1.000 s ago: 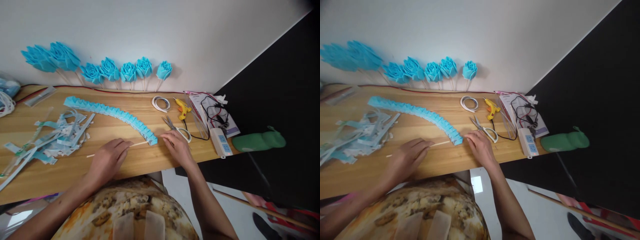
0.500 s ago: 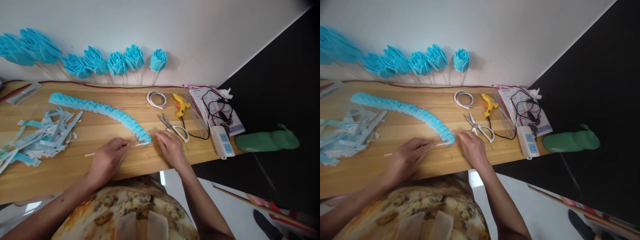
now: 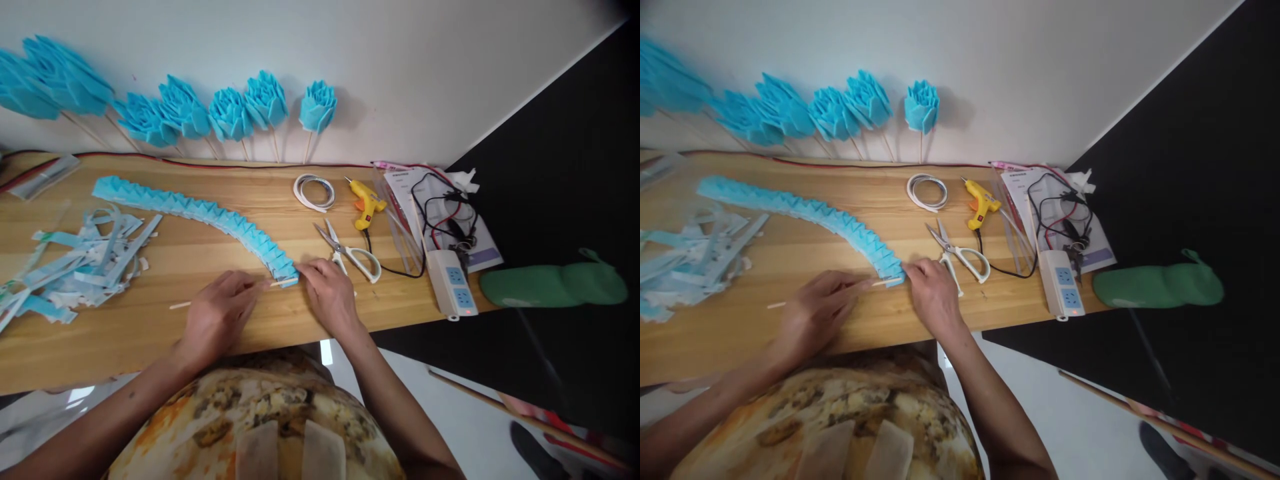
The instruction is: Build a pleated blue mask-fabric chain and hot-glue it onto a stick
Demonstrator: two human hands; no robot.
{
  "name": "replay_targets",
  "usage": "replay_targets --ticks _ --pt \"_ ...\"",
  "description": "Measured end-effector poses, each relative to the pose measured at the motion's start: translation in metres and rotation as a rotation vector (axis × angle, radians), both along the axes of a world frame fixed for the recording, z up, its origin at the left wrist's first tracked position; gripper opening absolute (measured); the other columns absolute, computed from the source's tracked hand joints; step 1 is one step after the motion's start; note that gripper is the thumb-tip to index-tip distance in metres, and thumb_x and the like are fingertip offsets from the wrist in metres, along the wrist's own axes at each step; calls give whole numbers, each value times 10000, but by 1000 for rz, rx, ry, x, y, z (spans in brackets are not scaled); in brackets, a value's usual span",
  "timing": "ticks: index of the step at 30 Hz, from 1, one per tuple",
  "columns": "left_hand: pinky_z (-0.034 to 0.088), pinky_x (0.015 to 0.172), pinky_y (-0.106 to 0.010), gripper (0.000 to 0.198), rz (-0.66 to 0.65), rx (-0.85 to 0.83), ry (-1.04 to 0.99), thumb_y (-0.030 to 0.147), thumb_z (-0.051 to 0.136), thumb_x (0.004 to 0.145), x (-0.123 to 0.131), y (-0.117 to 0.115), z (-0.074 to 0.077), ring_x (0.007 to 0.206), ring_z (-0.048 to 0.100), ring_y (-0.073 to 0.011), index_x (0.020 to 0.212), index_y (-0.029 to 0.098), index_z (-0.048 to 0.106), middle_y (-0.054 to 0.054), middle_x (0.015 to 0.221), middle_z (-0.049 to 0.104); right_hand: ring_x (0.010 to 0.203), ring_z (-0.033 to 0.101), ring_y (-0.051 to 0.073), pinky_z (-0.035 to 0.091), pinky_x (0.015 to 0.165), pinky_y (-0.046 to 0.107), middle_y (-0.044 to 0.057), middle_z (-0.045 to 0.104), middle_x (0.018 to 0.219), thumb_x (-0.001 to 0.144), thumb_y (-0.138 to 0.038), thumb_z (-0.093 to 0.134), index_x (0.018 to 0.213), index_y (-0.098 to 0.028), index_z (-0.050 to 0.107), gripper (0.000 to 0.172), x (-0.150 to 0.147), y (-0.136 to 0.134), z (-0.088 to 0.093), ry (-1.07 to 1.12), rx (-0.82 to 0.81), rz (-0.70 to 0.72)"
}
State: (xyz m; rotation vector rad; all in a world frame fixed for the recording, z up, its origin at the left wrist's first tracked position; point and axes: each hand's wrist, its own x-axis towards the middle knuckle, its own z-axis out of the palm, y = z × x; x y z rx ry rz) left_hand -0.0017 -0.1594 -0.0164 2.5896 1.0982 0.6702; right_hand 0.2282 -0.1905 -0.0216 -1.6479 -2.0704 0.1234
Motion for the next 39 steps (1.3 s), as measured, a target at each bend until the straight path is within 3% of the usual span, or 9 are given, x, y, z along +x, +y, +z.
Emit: replay_targets --ticks 14,32,39 --pt "489 738 -283 307 21 8 5 240 445 999 -5 -5 -7 905 622 -195 1192 248 683 -51 1014 686 886 627 207 501 787 324 79 709 960 945 -83 458 1099 -211 735 341 1 1 1 25 9 14" --pt "510 745 -306 313 45 -15 2 240 425 1003 -2 -7 -5 898 632 -209 1107 200 717 -69 990 695 879 615 223 486 776 338 92 700 941 934 -66 463 1131 -137 707 322 0 2 0 33 58 45" --pt "498 727 -317 375 72 -31 49 288 366 1020 -1 -6 -7 877 625 -214 1052 214 732 -67 955 692 858 608 215 459 764 328 71 677 895 988 -227 501 1045 -181 706 218 -2 5 4 -55 -41 -4"
